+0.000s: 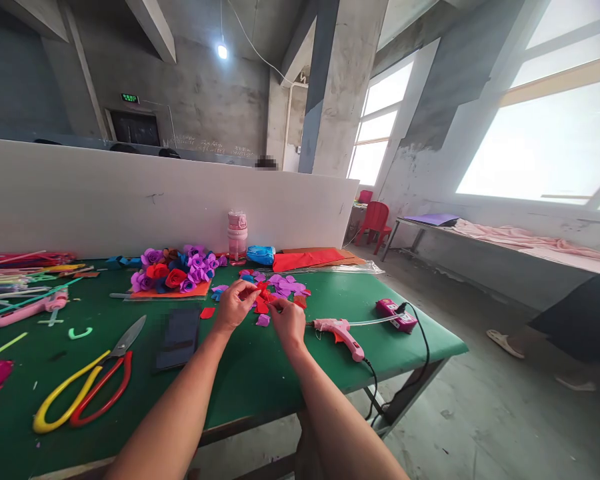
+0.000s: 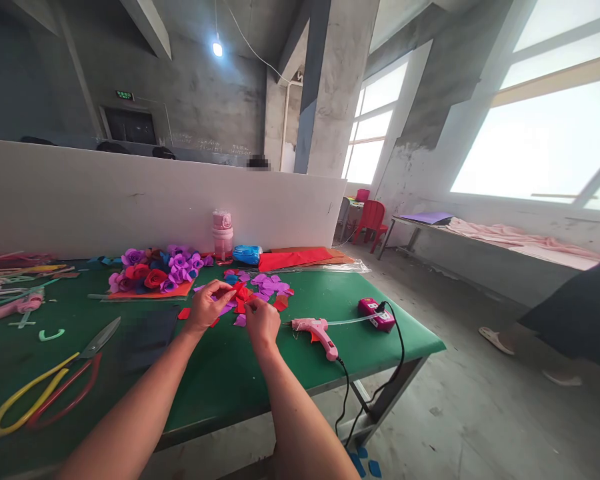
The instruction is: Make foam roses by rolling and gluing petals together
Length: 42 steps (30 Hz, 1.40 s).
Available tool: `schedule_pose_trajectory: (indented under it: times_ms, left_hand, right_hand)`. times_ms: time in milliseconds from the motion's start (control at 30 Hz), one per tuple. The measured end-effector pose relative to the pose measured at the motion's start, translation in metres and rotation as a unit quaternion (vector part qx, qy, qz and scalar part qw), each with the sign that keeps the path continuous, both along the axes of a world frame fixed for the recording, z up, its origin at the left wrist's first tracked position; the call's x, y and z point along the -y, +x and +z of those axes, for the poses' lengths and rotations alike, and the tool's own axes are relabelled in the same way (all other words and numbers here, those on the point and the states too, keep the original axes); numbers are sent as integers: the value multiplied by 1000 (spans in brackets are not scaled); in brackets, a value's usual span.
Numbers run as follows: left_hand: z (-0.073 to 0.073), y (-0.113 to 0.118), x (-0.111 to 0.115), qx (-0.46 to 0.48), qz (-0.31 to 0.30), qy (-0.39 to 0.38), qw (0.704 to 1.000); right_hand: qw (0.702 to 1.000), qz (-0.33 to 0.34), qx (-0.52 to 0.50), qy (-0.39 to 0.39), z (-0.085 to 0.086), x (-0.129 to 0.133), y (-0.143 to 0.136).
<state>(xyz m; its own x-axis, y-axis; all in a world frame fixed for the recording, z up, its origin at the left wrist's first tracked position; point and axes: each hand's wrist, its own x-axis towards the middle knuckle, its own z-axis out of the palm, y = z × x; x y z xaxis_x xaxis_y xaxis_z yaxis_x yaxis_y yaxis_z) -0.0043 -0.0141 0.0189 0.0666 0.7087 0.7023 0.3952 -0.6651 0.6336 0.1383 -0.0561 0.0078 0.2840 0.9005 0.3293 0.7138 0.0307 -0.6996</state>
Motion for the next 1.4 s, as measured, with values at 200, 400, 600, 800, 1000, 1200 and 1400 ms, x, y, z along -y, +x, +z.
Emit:
schedule_pose_trajectory:
  times_ms: [200, 400, 600, 800, 1000, 1200, 1400]
  left_hand:
    - [2, 1, 4, -70, 63, 87, 992]
    - [4, 3, 10, -79, 91, 132, 984]
    - [6, 11, 13, -19, -44, 15, 999]
    - [2, 15, 9, 11, -90, -30, 995]
    - [-3, 13, 5, 39, -72, -66, 994]
    - [-3, 3, -1, 19, -1, -60, 998]
    - [-5, 4, 1, -37, 8, -17, 999]
  right_hand:
    - [999, 14, -27, 14, -2, 1, -5]
    - [970, 52, -234, 49, -10, -9, 3]
    - [853, 162, -488, 89, -3, -15, 10]
    - [866, 179, -455, 108, -3, -6, -2]
    - [892, 183, -404, 91, -4, -5, -1]
    - [876, 146, -442, 126, 13, 4, 12]
    - [848, 192, -486, 85, 25, 19, 9]
